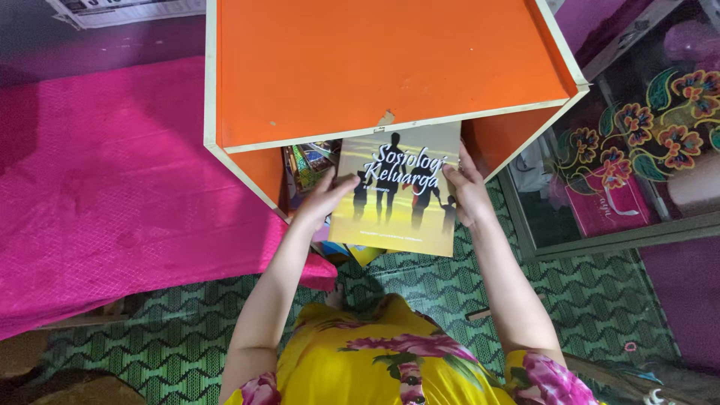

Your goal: The person takes books and notebooks from an orange bookshelf and stacks them on a pink-covered table. They handle items one at a time, occasionally flipping through pages before placing them in a pile.

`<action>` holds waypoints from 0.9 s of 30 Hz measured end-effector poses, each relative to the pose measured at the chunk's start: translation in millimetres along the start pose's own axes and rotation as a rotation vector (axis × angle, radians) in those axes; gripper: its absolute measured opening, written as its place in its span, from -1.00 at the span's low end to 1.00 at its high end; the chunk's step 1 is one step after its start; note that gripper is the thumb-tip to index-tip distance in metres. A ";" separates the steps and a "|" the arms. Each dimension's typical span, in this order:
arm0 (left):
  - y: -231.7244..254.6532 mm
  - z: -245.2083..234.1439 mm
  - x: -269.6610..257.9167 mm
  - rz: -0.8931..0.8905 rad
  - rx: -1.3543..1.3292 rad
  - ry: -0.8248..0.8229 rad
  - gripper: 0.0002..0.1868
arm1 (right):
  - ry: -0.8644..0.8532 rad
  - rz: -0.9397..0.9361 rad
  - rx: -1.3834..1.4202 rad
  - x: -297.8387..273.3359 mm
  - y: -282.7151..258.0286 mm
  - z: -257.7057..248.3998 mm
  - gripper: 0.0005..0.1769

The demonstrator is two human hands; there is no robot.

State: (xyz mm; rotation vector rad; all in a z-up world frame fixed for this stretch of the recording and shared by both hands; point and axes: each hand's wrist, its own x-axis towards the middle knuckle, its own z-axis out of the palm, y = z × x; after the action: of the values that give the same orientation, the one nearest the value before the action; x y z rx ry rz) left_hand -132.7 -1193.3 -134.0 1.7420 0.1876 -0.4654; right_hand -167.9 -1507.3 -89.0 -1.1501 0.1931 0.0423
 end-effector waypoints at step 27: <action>-54.5 14.0 -152.8 0.245 -0.334 0.107 -0.36 | -0.146 0.114 -0.110 -73.8 49.1 39.3 -0.26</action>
State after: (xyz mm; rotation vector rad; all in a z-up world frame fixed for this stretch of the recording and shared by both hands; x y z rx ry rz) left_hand -294.2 -1175.2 -123.3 1.4386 0.1181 -0.1508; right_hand -241.8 -1446.6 -105.1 -1.2398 0.1276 0.2391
